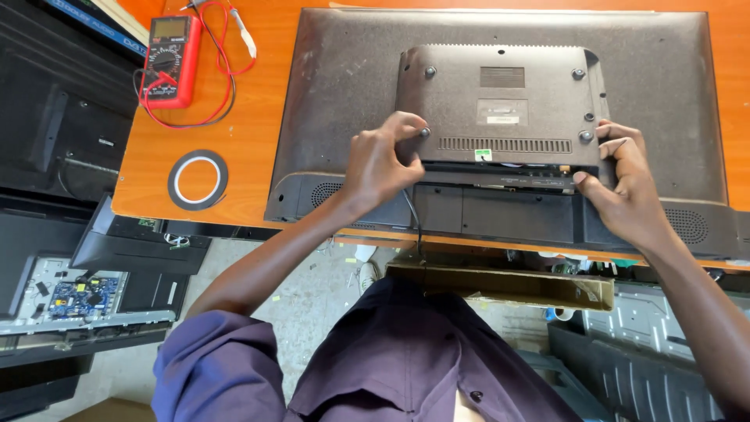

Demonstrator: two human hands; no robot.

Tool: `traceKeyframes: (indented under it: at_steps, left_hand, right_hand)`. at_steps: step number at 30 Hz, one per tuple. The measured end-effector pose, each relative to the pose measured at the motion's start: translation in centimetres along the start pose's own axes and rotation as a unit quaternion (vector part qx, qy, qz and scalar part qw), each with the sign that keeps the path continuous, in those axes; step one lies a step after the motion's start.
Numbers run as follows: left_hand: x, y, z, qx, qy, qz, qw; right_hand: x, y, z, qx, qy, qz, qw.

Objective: Disassembling a television by removing screws from the back panel, prying it open, and disconnecting internal ribbon cables and components.

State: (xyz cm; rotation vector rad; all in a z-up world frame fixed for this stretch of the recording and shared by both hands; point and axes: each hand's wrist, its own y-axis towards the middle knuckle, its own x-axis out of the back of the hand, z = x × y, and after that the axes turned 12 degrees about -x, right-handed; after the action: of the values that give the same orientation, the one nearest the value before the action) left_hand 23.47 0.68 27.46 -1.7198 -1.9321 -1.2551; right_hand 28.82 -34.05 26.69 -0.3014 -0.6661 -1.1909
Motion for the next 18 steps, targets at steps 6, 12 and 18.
traceKeyframes:
  at_steps: [6, 12, 18]
  left_hand:
    - [4.5, 1.8, -2.5, -0.129, -0.041, -0.04, 0.99]
    - [2.4, 0.8, 4.4, -0.061, 0.048, 0.101, 0.992]
    - [3.2, 0.3, 6.4, -0.118, 0.025, 0.096, 0.988]
  right_hand:
    - [0.5, 0.0, -0.1, -0.025, 0.008, 0.02, 0.999]
    - [0.6, 0.3, -0.8, -0.054, -0.039, 0.021, 0.998]
    - [5.9, 0.7, -5.7, -0.031, -0.146, -0.153, 0.977]
